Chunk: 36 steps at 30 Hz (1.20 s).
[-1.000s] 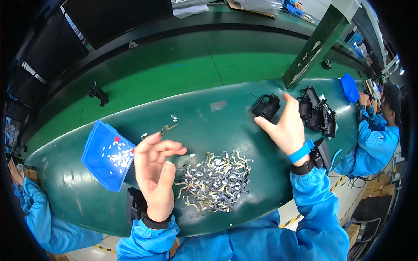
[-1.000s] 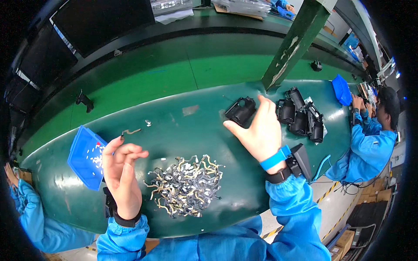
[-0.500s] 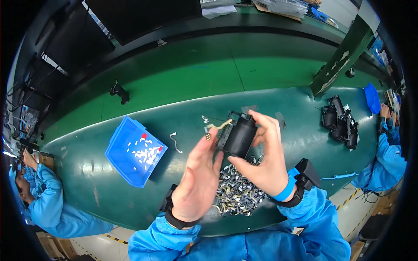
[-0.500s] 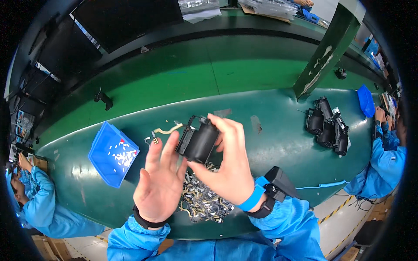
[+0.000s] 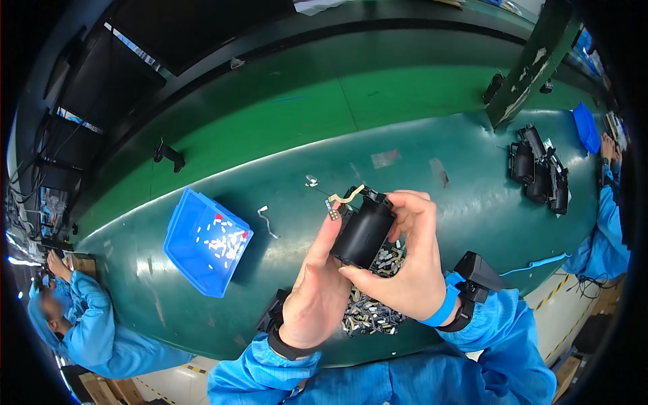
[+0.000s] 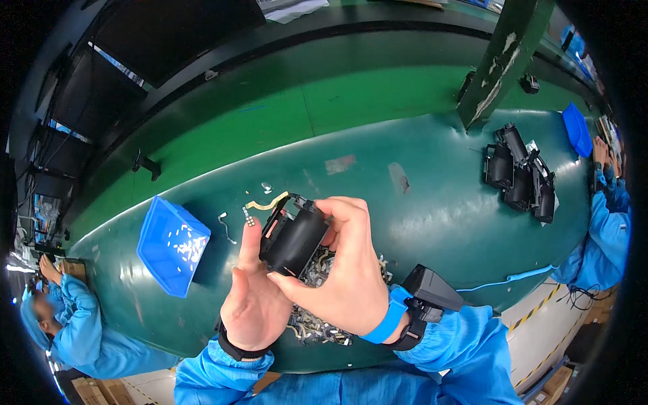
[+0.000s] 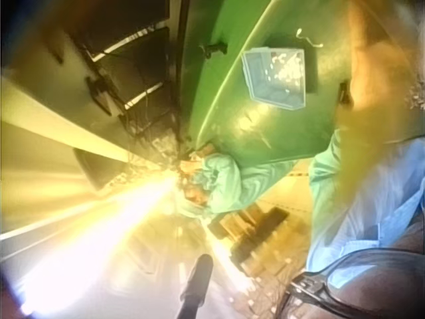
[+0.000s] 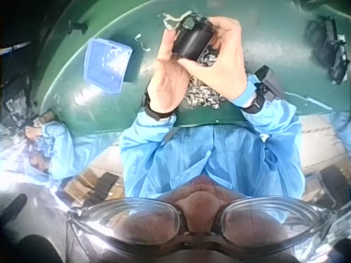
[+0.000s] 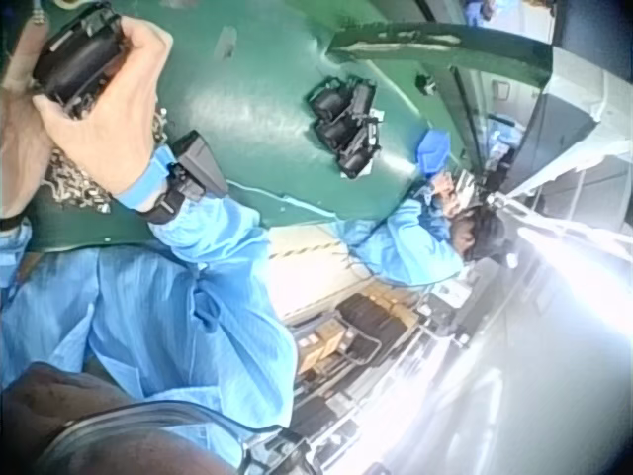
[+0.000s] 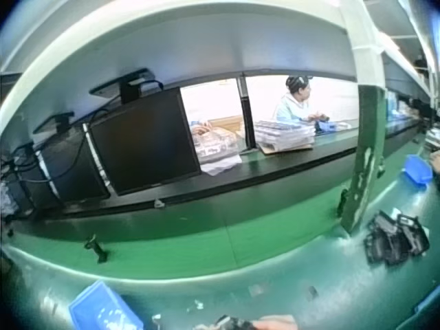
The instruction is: Manually assemble wires and small components into a plastic electronic housing.
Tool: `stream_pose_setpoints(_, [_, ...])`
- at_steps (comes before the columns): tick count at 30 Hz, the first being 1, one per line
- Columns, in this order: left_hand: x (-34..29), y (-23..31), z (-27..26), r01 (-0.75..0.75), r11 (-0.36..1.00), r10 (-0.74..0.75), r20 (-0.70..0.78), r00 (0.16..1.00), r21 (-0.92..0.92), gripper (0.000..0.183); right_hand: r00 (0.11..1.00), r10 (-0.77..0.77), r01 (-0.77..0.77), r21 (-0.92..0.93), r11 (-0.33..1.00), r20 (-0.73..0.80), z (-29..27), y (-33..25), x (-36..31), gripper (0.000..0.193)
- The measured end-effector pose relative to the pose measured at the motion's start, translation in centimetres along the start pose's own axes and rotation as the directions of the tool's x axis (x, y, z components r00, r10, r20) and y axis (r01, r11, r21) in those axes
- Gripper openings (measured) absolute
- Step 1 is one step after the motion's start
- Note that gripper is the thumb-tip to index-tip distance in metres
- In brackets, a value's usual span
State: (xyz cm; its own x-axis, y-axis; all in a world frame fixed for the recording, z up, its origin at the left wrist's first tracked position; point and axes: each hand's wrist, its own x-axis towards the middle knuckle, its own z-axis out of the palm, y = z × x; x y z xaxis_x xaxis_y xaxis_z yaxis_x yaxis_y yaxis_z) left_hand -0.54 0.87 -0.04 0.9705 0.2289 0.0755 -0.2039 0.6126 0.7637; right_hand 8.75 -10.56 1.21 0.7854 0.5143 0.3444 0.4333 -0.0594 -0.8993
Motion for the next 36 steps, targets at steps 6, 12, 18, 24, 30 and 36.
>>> stream_pose_setpoints(6, [0.0, -0.4, 0.0, -0.035, 0.992, 0.037, -0.016, 0.999, 0.125, 0.062, 1.000, 0.007, -0.007, -0.014, 1.000, -0.014, -0.2, 0.0, 0.1, 0.080])
stream_pose_setpoints(12, [0.2, -0.5, 0.6, -0.066, 0.953, 0.084, -0.046, 0.995, 0.294, 0.070, 0.999, 0.022, -0.022, 0.009, 1.000, -0.043, -0.1, 0.6, 0.1, 0.079])
stream_pose_setpoints(18, [0.0, -0.4, 1.0, -0.131, 0.859, 0.170, -0.033, 0.985, 0.495, 0.079, 0.996, 0.021, -0.025, -0.051, 0.998, -0.081, -0.2, 0.0, 0.4, 0.078])
stream_pose_setpoints(24, [0.1, -0.9, 0.5, -0.243, 0.793, 0.240, 0.080, 0.967, 0.559, 0.082, 0.998, -0.026, 0.013, -0.222, 0.975, -0.053, -0.4, 0.9, 0.3, 0.085])
stream_pose_setpoints(30, [0.0, -0.4, 0.6, -0.137, 0.822, 0.232, -0.105, 0.967, 0.552, 0.079, 0.997, -0.060, 0.064, -0.093, 0.994, 0.042, -0.5, 0.6, 0.6, 0.081])
stream_pose_setpoints(36, [0.2, -0.4, 0.1, -0.165, 0.824, 0.270, -0.119, 0.955, 0.541, 0.073, 0.990, -0.020, 0.001, 0.131, 0.991, 0.138, -0.2, 1.5, 0.5, 0.082])
